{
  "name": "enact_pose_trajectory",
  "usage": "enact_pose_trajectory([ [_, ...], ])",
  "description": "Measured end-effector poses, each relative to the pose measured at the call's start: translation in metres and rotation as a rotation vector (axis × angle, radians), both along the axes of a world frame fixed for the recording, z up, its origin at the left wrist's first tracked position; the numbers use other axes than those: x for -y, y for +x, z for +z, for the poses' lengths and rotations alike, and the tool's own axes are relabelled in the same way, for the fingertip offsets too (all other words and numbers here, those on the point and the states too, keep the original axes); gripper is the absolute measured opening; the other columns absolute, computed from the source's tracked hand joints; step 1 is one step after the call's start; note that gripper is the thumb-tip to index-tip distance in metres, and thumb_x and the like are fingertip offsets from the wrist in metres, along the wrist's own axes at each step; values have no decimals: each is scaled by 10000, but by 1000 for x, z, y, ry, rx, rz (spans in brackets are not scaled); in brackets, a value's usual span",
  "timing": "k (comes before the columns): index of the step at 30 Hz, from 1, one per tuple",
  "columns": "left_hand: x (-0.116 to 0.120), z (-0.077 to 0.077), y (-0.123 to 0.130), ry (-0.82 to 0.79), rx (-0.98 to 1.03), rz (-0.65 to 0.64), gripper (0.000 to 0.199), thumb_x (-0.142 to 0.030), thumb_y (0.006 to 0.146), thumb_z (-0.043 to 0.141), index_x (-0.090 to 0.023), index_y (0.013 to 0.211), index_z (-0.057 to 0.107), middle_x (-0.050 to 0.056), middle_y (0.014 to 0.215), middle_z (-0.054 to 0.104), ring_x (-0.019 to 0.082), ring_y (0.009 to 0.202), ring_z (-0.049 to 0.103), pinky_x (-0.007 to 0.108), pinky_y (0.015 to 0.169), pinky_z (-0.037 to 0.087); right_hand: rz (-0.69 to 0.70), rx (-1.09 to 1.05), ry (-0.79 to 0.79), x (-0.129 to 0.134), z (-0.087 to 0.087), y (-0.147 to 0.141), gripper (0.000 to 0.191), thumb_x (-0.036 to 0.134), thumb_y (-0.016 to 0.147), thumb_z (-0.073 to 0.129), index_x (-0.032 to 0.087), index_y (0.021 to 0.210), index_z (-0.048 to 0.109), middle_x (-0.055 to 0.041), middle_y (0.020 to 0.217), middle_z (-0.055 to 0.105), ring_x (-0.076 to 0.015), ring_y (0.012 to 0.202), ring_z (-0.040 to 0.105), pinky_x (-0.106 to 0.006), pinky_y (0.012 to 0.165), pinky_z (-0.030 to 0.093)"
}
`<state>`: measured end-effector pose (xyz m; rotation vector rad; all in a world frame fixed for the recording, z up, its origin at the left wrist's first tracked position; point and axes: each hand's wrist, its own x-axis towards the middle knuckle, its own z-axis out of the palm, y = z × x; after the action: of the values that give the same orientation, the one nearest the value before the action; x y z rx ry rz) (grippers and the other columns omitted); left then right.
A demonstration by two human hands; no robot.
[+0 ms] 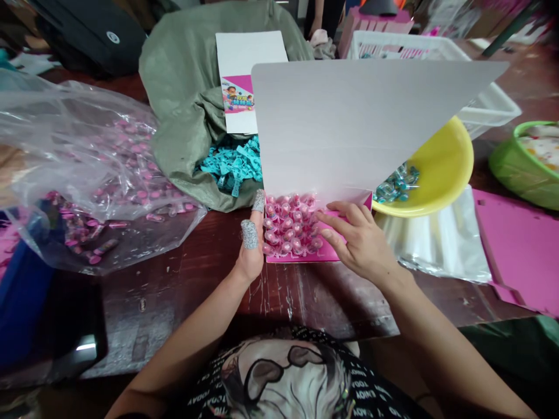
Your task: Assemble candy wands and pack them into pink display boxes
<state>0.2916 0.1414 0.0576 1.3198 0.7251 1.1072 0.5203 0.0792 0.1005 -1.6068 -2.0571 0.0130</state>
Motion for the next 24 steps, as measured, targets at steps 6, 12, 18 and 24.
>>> enact_pose_trajectory([
  [6,0,3,7,23,94,-26,737,-715,967,73,-363,1591,244,-103,1686,159,217,1574,33,402,1310,23,-64,-598,-306,2,-21,-19,607,544,1050,244,353,1617,144,-23,1679,220,-266,1536,231,-561,1231,282],
  [12,1,-2,8,49,-1,-26,755,-704,963,15,-344,1607,179,-78,1699,111,189,1572,-3,396,1301,43,-31,-687,-383,3,-22,-32,621,558,1045,252,379,1617,91,31,1688,131,-251,1543,181,-535,1262,206],
  [18,-11,16,-6,421,-259,28,680,-675,996,139,-358,1581,278,-34,1698,148,249,1571,96,465,1285,71,-67,-277,-4,-11,-8,-20,404,452,995,525,274,1343,626,-109,1384,596,-286,1283,535,-508,1070,450],
  [24,-50,62,-9,798,-644,-381,461,-671,945,451,-345,1088,744,15,1344,679,342,1421,421,608,1182,32,-53,114,28,-22,2,-15,251,387,991,549,288,1127,735,-38,1046,755,-271,961,590,-481,891,409],
])
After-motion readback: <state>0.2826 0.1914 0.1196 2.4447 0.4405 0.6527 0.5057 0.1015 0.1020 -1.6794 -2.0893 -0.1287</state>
